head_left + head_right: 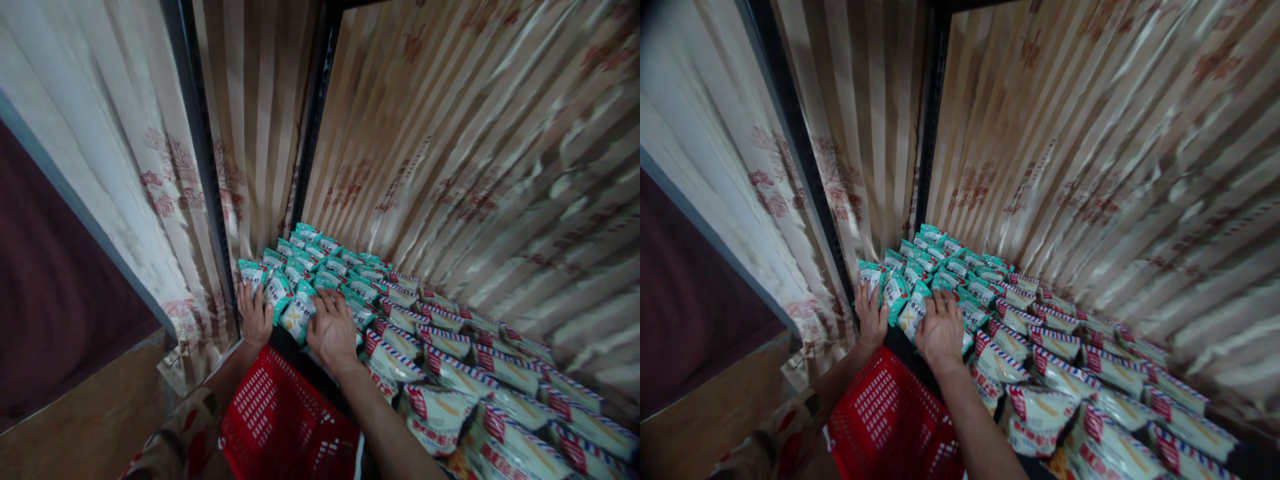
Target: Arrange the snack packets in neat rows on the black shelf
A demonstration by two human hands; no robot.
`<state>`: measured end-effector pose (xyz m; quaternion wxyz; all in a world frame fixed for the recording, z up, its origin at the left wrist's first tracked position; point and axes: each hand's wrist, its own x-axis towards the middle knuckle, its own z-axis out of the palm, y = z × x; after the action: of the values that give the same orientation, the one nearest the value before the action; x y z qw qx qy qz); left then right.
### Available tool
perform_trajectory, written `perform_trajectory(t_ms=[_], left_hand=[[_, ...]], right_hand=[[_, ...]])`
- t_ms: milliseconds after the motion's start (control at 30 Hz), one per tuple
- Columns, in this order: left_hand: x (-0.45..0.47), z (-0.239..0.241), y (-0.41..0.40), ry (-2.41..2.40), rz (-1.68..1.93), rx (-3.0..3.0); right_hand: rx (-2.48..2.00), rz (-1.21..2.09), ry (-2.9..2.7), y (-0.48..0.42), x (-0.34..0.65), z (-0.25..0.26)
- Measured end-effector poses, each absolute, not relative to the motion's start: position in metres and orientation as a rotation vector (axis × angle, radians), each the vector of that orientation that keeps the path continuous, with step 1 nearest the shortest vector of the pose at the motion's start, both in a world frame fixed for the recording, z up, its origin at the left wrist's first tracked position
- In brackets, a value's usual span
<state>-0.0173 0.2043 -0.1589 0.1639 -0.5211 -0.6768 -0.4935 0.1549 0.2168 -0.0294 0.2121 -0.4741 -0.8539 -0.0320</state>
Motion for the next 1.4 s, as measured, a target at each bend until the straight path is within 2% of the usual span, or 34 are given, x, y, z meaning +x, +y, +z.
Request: perform_trajectory(t_ms=[367, 567, 800, 1400], left_hand=[[-0.026, -0.157, 0.199, -2.027, -1.522, -1.476], [-0.032, -0.166, 0.207, -2.029, -1.545, -1.453], [-0.039, -0.165, 0.212, -1.977, -1.608, -1.481], [-0.044, -0.163, 0.213, -1.973, -1.674, -1.661]], right_hand=[[-1.184, -0.132, -2.341, 0.218, 0.143, -0.042], [-1.151, -0.009, -2.359, 0.229, 0.118, -0.038], [-1.321, 0.114, -2.312, 0.246, 0.092, -0.04], [-1.3, 0.013, -2.382, 0.247, 0.101, -0.042]])
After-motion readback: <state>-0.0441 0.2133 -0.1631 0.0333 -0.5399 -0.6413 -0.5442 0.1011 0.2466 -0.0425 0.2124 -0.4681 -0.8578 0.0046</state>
